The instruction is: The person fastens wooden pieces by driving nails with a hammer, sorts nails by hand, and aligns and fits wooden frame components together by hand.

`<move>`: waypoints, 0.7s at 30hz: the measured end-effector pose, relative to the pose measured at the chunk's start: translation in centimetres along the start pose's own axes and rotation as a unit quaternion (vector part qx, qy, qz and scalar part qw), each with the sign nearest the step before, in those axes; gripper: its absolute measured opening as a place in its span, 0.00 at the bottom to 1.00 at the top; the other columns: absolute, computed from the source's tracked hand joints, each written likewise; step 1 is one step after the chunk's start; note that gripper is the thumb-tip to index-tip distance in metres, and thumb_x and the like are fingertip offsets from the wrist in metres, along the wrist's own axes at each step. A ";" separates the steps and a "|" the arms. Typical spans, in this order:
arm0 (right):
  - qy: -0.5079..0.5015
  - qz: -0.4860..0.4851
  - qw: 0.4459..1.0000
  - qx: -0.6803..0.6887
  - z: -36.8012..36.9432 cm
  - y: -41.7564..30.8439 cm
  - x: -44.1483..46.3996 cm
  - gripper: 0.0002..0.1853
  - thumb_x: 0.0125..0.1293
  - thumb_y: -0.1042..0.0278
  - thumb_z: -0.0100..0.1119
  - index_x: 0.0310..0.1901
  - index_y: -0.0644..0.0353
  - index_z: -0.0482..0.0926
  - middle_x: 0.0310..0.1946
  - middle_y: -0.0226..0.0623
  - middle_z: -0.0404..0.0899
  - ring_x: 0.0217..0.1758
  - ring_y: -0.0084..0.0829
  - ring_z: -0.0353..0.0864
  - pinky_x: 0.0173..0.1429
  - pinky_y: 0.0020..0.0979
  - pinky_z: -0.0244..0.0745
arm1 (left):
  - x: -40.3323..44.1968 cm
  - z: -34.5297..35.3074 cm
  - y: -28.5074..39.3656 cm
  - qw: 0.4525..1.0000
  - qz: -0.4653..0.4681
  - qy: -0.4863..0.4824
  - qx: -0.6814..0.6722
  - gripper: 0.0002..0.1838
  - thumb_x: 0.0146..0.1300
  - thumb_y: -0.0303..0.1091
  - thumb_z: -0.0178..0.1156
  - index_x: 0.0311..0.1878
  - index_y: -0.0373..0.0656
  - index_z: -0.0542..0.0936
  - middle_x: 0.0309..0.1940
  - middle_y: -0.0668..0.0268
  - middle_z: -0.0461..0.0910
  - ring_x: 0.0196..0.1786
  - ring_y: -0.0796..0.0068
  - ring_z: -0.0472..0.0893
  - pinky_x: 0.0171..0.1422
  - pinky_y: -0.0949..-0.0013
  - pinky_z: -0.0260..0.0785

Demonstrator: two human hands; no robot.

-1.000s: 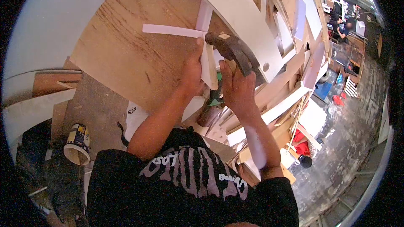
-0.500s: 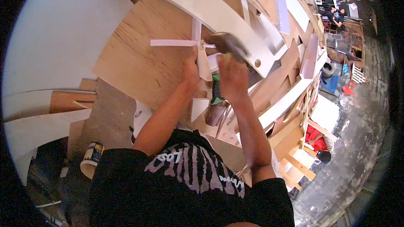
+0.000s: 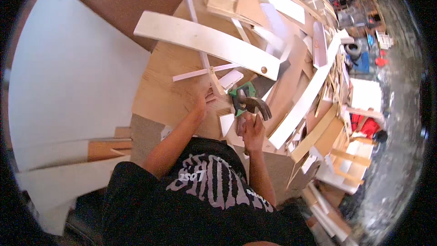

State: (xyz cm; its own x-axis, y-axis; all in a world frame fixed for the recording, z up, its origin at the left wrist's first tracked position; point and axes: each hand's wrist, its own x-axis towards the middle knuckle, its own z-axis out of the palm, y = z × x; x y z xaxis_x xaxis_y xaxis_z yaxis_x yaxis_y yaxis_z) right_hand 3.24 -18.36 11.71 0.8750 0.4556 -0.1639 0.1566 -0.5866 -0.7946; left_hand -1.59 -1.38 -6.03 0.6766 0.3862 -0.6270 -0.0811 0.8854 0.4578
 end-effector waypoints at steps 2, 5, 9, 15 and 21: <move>0.002 0.064 0.998 -0.011 -0.3 -0.2 -1.4 0.18 0.75 0.54 0.54 0.40 0.65 0.76 0.19 0.30 0.72 0.21 0.19 0.69 0.25 0.29 0.64 | -2.1 0.2 1.5 0.999 0.015 0.039 0.018 0.28 0.71 0.55 0.51 0.63 0.44 0.74 0.55 0.59 0.79 0.57 0.65 0.79 0.61 0.60 0.69; 0.067 0.078 0.995 0.015 0.6 2.7 -3.0 0.19 0.74 0.54 0.55 0.46 0.65 0.78 0.19 0.31 0.72 0.21 0.20 0.69 0.26 0.29 0.65 | -4.3 0.2 2.5 0.997 0.024 0.057 0.047 0.25 0.69 0.52 0.54 0.60 0.43 0.75 0.53 0.59 0.80 0.56 0.66 0.80 0.59 0.60 0.71; 0.091 0.074 0.993 -0.021 -0.2 4.0 -4.3 0.20 0.73 0.54 0.56 0.54 0.64 0.79 0.18 0.31 0.72 0.21 0.23 0.70 0.27 0.32 0.66 | -4.0 -3.0 -0.4 0.994 -0.022 -0.029 0.104 0.20 0.70 0.49 0.55 0.54 0.42 0.77 0.44 0.62 0.82 0.47 0.67 0.82 0.53 0.62 0.73; 0.129 0.067 0.983 -0.116 -4.4 8.5 -3.5 0.18 0.65 0.63 0.63 0.53 0.65 0.79 0.26 0.48 0.79 0.30 0.43 0.81 0.37 0.39 0.75 | -9.5 6.8 -0.5 0.968 -0.093 -0.060 0.224 0.11 0.70 0.39 0.54 0.42 0.42 0.78 0.32 0.66 0.80 0.35 0.72 0.80 0.45 0.69 0.73; 0.075 0.041 0.979 -0.185 -8.1 14.0 -0.2 0.24 0.60 0.69 0.63 0.58 0.65 0.74 0.44 0.56 0.80 0.47 0.55 0.81 0.51 0.48 0.76 | -6.8 7.7 -6.8 0.940 -0.037 -0.097 0.325 0.11 0.70 0.39 0.55 0.42 0.40 0.78 0.31 0.66 0.80 0.34 0.75 0.79 0.43 0.69 0.73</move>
State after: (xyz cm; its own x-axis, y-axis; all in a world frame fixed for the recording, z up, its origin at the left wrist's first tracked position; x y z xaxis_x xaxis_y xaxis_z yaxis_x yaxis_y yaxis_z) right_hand 8.99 -32.05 5.35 0.9447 0.3095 -0.1086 0.2137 -0.8319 -0.5121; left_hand 0.03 -12.03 -0.05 0.7882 0.2193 -0.5750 0.3936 0.5386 0.7450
